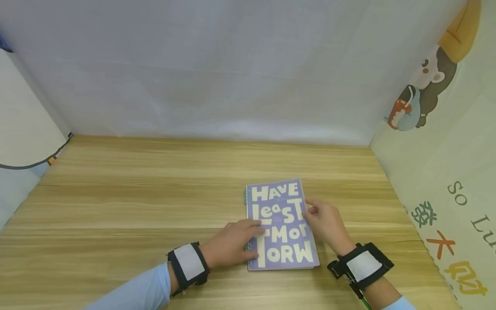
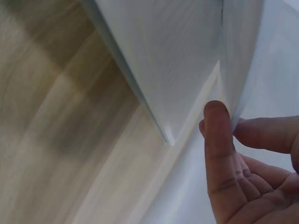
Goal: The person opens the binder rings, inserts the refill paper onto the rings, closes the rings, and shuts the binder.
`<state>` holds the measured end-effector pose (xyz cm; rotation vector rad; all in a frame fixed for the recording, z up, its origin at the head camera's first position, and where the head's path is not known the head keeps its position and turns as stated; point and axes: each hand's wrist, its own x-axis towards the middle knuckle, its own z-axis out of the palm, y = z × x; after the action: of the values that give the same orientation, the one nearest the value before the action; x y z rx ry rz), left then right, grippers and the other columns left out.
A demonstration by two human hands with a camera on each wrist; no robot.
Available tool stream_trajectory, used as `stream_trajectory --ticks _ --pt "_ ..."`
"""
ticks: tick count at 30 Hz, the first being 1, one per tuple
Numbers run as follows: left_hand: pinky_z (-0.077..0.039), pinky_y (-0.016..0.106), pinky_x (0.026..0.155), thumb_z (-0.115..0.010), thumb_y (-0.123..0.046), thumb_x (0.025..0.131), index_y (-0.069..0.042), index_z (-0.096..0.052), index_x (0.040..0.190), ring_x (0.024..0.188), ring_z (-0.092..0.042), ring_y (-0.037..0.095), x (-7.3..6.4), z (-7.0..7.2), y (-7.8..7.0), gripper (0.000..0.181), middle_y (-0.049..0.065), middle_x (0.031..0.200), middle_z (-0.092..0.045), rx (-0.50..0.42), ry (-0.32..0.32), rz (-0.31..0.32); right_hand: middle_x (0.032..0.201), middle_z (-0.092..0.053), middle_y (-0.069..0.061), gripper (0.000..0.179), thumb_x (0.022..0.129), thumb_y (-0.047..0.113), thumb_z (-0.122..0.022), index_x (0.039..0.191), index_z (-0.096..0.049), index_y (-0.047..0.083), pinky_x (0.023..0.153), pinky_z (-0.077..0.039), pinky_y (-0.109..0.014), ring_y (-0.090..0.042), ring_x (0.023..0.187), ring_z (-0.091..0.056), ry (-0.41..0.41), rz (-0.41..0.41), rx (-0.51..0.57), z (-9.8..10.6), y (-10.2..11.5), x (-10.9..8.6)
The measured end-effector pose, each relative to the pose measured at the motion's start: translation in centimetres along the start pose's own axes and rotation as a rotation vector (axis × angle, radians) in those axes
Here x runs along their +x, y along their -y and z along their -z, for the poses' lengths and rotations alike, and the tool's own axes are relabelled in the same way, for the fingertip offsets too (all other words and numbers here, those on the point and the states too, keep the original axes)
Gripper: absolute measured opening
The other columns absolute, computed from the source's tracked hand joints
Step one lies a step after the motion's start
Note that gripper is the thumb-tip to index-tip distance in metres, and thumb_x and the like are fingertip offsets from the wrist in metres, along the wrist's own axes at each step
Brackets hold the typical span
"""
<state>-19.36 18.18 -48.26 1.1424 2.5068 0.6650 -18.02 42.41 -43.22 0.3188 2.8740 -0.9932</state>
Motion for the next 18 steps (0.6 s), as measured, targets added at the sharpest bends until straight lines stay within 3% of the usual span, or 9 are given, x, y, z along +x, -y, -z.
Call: stream_trajectory --ticks 7,14,18 --pt "-0.033 0.047 0.107 -0.064 -0.035 0.087 -0.013 -0.052 0.132 0.135 -0.037 0.027 0.1 -0.3 0.0 0.052 0.008 0.144 -0.043 0.038 0.009 -0.001 0.095 -0.068 -0.018 0.04 0.089 0.008 -0.058 0.127 -0.053 -0.006 0.056 -0.045 -0.025 -0.016 0.07 -0.059 0.031 -0.019 -0.046 -0.7 -1.1 0.7" --pt "-0.033 0.049 0.106 -0.06 -0.036 0.089 -0.014 -0.054 0.13 0.136 -0.036 0.027 0.0 -0.6 -0.1 0.047 0.007 0.145 -0.043 0.071 0.025 0.004 0.07 -0.058 -0.007 0.039 0.087 0.008 -0.059 0.123 -0.055 -0.008 0.046 -0.037 -0.024 -0.012 0.053 -0.047 0.056 -0.008 -0.08 -1.5 -2.1 1.2" --pt "-0.033 0.049 0.107 -0.059 -0.036 0.089 -0.014 -0.054 0.13 0.136 -0.035 0.027 0.0 -0.7 -0.2 0.046 0.007 0.145 -0.043 0.071 0.032 0.005 0.063 -0.053 -0.004 0.038 0.087 0.007 -0.061 0.121 -0.056 -0.01 0.045 -0.036 -0.023 -0.011 0.051 -0.046 0.069 0.014 -0.107 -1.9 -2.4 1.2"
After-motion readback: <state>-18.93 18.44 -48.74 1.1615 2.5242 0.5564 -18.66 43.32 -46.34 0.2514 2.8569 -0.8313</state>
